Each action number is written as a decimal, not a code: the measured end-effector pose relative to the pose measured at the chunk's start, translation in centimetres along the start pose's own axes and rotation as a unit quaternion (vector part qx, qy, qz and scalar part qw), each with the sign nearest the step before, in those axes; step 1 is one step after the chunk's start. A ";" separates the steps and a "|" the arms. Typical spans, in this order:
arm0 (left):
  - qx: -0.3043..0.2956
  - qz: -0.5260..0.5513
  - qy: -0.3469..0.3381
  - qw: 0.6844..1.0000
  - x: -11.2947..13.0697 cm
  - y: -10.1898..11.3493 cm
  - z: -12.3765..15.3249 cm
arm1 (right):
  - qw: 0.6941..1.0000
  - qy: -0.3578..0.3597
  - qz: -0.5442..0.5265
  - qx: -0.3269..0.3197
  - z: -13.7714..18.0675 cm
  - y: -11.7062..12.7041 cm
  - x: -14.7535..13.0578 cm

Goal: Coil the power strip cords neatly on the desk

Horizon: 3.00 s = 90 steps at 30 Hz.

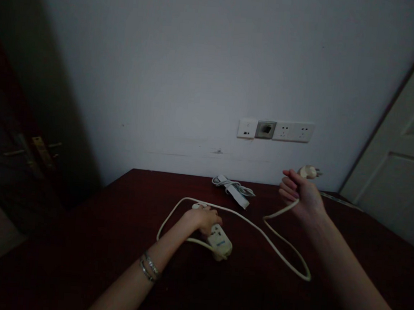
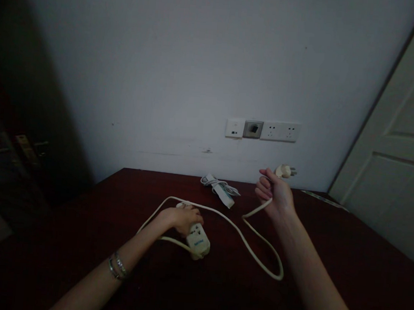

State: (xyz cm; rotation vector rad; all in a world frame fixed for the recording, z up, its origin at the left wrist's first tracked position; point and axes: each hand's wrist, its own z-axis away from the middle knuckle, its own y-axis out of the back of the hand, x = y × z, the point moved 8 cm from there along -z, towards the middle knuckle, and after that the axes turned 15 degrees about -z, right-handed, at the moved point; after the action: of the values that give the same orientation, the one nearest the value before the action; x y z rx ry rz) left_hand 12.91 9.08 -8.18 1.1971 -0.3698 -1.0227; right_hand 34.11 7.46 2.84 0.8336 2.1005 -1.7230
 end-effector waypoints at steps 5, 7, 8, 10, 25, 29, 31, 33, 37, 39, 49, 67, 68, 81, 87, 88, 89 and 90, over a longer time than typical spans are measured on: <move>0.006 -0.003 0.001 1.000 0.0 0.3 0.3 | 1.000 -0.003 0.008 -0.009 0.0 -0.1 0.0; 0.007 -0.003 0.002 1.000 -0.1 0.4 0.4 | 1.000 -0.003 0.007 -0.006 0.0 0.0 0.0; 0.006 -0.002 0.003 1.000 -0.1 0.4 0.4 | 1.000 -0.003 0.007 -0.004 0.0 0.0 0.0; 0.002 0.000 0.005 1.000 -0.2 0.5 0.5 | 1.000 -0.004 0.008 -0.004 0.0 0.0 0.1; 0.006 0.042 0.016 0.999 -0.2 1.3 0.4 | 0.999 -0.011 -0.027 0.034 0.2 -0.2 0.6; -0.006 0.025 0.033 0.999 0.0 1.2 0.3 | 0.999 -0.011 -0.020 0.028 0.3 -0.4 0.8; -0.013 0.024 0.038 0.999 0.0 1.2 0.3 | 0.999 -0.014 -0.017 0.032 0.4 -0.4 0.8; -0.017 0.023 0.041 0.999 0.2 1.3 0.5 | 0.999 -0.015 -0.015 0.035 0.4 -0.5 0.9; -0.025 0.021 0.056 0.998 0.4 1.5 0.7 | 0.999 -0.013 -0.010 0.032 0.6 -0.9 1.0; -0.028 0.023 0.061 0.997 0.8 1.8 1.0 | 0.999 -0.014 -0.012 0.032 0.6 -1.1 1.2; 0.261 0.191 -0.007 0.946 3.2 10.7 6.9 | 0.999 -0.008 -0.035 0.017 2.4 -4.5 1.6; 0.151 0.480 -0.141 0.852 5.3 6.2 0.9 | 0.984 0.096 -0.148 0.024 4.9 -6.3 -2.7; 0.117 0.483 -0.152 0.854 5.6 5.5 0.7 | 0.982 0.108 -0.151 0.020 4.9 -6.1 -3.6; 0.300 0.679 -0.138 0.656 -0.2 10.4 5.6 | 0.993 0.039 -0.044 0.106 2.3 -1.0 -3.6; 0.407 0.704 -0.101 0.573 -3.7 12.3 9.7 | 0.982 -0.171 0.085 -0.006 2.5 -3.8 3.9; 0.423 0.697 -0.092 0.572 -4.2 12.5 10.3 | 0.972 -0.209 0.100 -0.035 2.9 -4.4 5.2; 0.437 0.691 -0.085 0.570 -4.7 12.7 10.9 | 0.961 -0.243 0.114 -0.061 3.4 -4.9 6.3; 0.448 0.687 -0.080 0.567 -5.1 12.8 11.4 | 0.949 -0.273 0.132 -0.086 3.9 -5.3 7.1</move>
State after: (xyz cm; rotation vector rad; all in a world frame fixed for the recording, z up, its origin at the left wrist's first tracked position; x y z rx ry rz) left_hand 7.86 6.58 8.75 1.1423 -1.7817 0.6088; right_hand 24.77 4.88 2.10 0.4837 1.6518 -1.4009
